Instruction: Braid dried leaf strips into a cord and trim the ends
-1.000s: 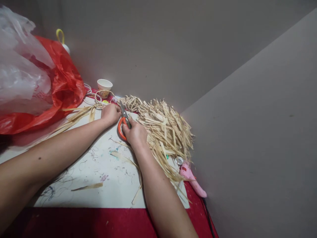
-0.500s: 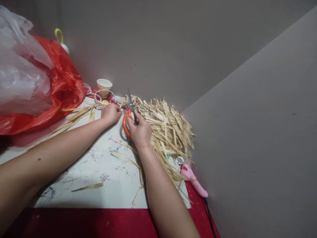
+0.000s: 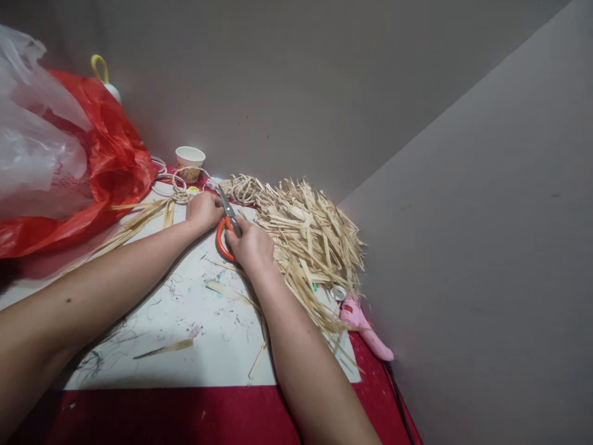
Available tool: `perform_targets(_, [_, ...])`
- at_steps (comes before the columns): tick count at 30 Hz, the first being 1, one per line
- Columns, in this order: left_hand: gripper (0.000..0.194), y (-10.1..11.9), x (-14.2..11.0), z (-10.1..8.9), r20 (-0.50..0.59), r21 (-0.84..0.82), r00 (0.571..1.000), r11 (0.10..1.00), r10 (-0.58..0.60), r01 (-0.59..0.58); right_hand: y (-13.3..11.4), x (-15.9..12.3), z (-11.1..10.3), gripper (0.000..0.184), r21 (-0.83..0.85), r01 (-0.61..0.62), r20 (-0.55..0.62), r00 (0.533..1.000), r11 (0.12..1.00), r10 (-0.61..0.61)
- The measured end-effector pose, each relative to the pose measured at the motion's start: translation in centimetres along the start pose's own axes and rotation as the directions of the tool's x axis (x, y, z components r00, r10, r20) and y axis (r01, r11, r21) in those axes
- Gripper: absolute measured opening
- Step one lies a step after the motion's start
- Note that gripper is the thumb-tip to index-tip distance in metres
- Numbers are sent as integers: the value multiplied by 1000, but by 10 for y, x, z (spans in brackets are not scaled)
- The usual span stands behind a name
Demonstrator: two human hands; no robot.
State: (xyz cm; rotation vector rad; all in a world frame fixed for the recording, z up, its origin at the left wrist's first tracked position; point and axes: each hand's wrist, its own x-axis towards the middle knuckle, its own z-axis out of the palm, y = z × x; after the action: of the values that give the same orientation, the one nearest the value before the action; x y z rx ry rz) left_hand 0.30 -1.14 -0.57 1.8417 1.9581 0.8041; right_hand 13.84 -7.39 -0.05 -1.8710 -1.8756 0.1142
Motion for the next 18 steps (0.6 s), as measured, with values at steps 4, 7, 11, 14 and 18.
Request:
perform_targets(4, [19,0,1,0,-9,8,1000,1000,3,-3,-3,-1,-2,51,66,-11,-35,999,998,14])
perform_targets(7, [19,0,2,1,-15,14,1000,1000,0,0,-3,-1,-4,53,156,6,-158,987,988,19])
perform_targets(11, [19,0,3,1,-19,27,1000,1000,8,-8,-4,0,-4,51,53,-33,14,999,998,32])
perform_targets(14, [20,-1,4,1,-23,31,1000,999,13,-12,-5,0,-6,50,79,-45,13,999,996,44])
perform_targets(18, [20,1,4,0,-29,35,1000,999,0,1,1,4,-7,51,273,-17,-168,984,962,65])
